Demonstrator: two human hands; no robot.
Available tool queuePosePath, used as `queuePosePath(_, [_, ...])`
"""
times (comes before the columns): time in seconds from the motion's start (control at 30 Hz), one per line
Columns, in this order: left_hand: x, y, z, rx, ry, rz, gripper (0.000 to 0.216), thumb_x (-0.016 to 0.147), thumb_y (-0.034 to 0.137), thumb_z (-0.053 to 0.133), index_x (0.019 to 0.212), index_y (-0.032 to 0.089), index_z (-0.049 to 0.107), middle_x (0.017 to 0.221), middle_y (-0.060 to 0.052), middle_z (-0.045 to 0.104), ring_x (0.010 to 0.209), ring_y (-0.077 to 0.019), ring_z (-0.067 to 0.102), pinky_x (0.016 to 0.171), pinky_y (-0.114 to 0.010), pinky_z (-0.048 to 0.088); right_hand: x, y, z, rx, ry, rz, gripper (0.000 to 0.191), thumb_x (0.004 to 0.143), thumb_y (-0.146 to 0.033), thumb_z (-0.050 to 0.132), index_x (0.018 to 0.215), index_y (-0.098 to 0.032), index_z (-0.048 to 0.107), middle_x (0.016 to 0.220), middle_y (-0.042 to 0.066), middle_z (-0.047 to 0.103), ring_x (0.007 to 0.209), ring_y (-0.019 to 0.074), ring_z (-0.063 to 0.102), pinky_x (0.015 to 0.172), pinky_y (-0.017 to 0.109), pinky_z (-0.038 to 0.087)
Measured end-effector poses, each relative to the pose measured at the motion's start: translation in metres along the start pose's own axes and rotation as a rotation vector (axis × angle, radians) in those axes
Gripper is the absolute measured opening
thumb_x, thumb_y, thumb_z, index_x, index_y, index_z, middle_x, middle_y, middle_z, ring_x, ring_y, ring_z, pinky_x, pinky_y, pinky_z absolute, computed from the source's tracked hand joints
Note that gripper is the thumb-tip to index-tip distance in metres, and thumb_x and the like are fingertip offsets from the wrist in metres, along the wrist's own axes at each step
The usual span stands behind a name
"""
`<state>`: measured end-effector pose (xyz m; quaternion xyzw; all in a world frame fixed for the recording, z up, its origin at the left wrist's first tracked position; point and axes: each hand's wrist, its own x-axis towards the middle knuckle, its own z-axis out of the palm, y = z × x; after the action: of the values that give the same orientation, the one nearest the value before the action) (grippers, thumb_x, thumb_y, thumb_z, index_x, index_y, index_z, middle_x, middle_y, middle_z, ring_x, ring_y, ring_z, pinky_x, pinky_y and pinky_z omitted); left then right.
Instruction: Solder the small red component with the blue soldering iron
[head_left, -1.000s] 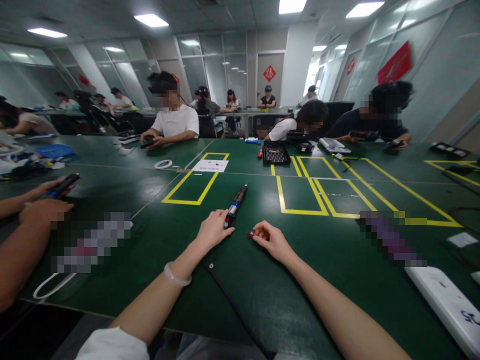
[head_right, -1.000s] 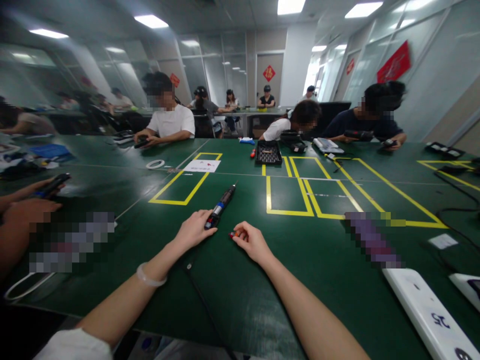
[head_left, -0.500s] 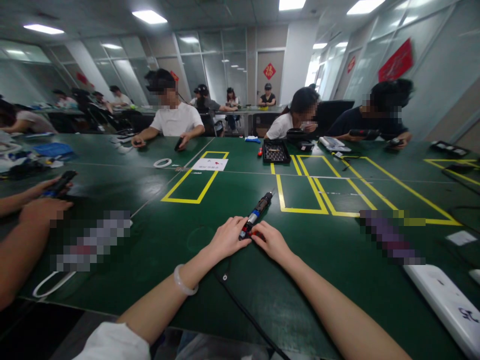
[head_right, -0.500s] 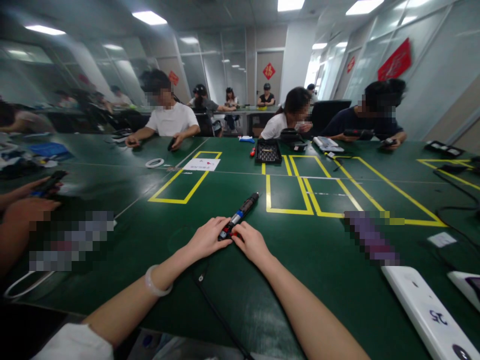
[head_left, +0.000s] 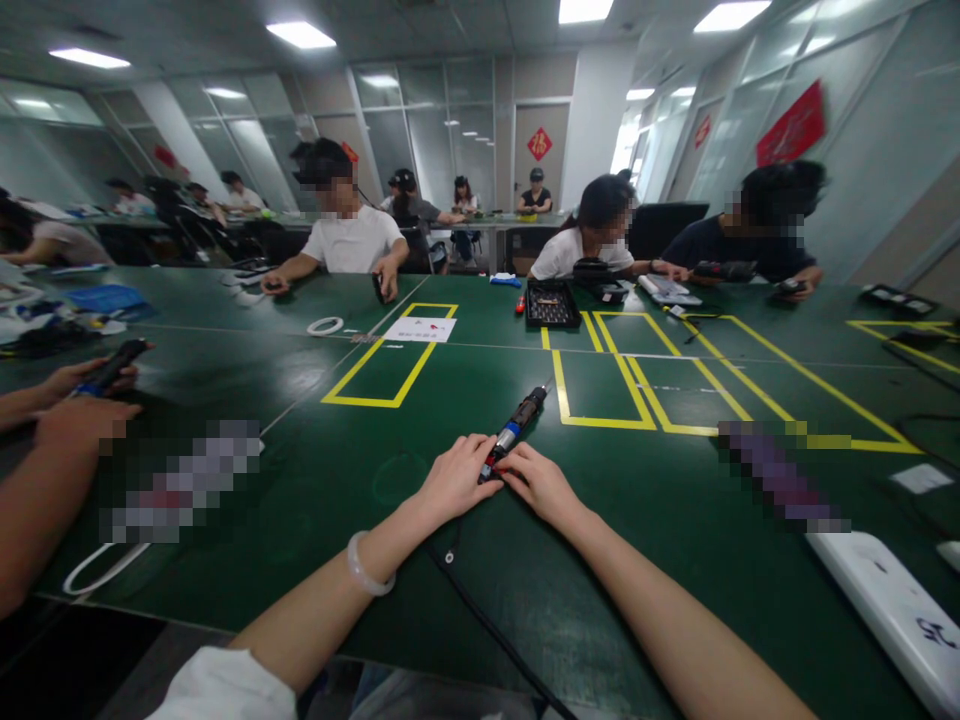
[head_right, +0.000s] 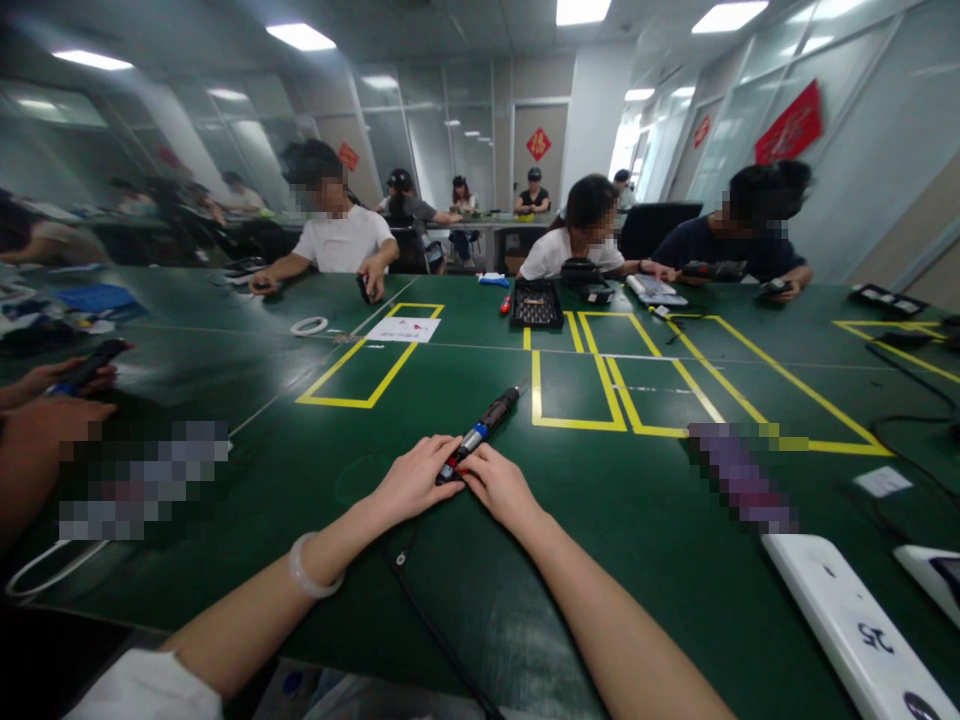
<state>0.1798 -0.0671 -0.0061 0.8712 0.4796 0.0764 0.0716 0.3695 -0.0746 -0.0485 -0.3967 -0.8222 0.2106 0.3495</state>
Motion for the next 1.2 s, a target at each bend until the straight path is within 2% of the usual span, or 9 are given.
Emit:
queuePosePath(0.4, [-0.0002, 0.0069, 0.0048, 0.102, 0.037, 0.009, 0.062, 0.085, 0.039, 0.056, 0.141, 0.025, 0.031, 0.130, -0.009, 0.046, 0.113, -0.0247, 0.045, 0.091, -0.036, 0.045, 0.0055, 0.0026, 0.0043, 0.041, 0.017, -0.033, 0.015, 0.091, -0.017, 0.052, 0.092, -0.020, 0.067, 0.100, 0.007, 0.060, 0.095, 0.0184, 0.060, 0.085, 0.030, 0.048])
queuePosePath(0.57, [-0.0004, 0.0056, 0.0046, 0.095, 0.030, 0.007, 0.061, 0.086, 0.042, 0.053, 0.140, 0.025, 0.032, 0.129, -0.009, 0.047, 0.112, -0.0247, 0.046, 0.090, -0.036, 0.045, 0.0067, 0.0040, 0.0011, 0.069, -0.035, -0.038, 0.016, 0.087, -0.014, 0.058, 0.097, -0.020, 0.068, 0.105, 0.007, 0.060, 0.099, 0.0194, 0.060, 0.087, 0.032, 0.049])
queuePosePath(0.9, [0.0009, 0.0056, 0.0002, 0.096, 0.008, 0.011, 0.059, 0.086, 0.042, 0.052, 0.139, 0.025, 0.033, 0.129, -0.009, 0.048, 0.111, -0.0244, 0.046, 0.093, -0.036, 0.043, 0.0080, 0.0032, -0.0006, 0.034, -0.051, -0.076, 0.019, 0.090, -0.015, 0.052, 0.101, -0.021, 0.067, 0.111, 0.009, 0.060, 0.106, 0.0208, 0.059, 0.090, 0.033, 0.048])
queuePosePath(1.03, [0.0009, 0.0052, 0.0040, 0.120, 0.046, 0.027, 0.059, 0.087, 0.043, 0.051, 0.140, 0.022, 0.033, 0.126, -0.010, 0.049, 0.110, -0.0250, 0.047, 0.091, -0.036, 0.044, 0.0076, 0.0027, 0.0002, 0.048, -0.023, -0.043, 0.015, 0.090, -0.016, 0.052, 0.098, -0.020, 0.064, 0.105, 0.008, 0.061, 0.098, 0.0193, 0.060, 0.085, 0.031, 0.049])
queuePosePath(1.2, [0.0014, 0.0044, 0.0099, 0.093, 0.078, 0.002, 0.057, 0.089, 0.043, 0.047, 0.142, 0.024, 0.032, 0.125, -0.010, 0.048, 0.111, -0.0242, 0.047, 0.092, -0.036, 0.044, 0.0076, -0.0001, 0.0010, 0.080, 0.026, -0.011, 0.009, 0.089, -0.016, 0.054, 0.085, -0.019, 0.062, 0.092, 0.005, 0.059, 0.085, 0.0170, 0.058, 0.077, 0.028, 0.047])
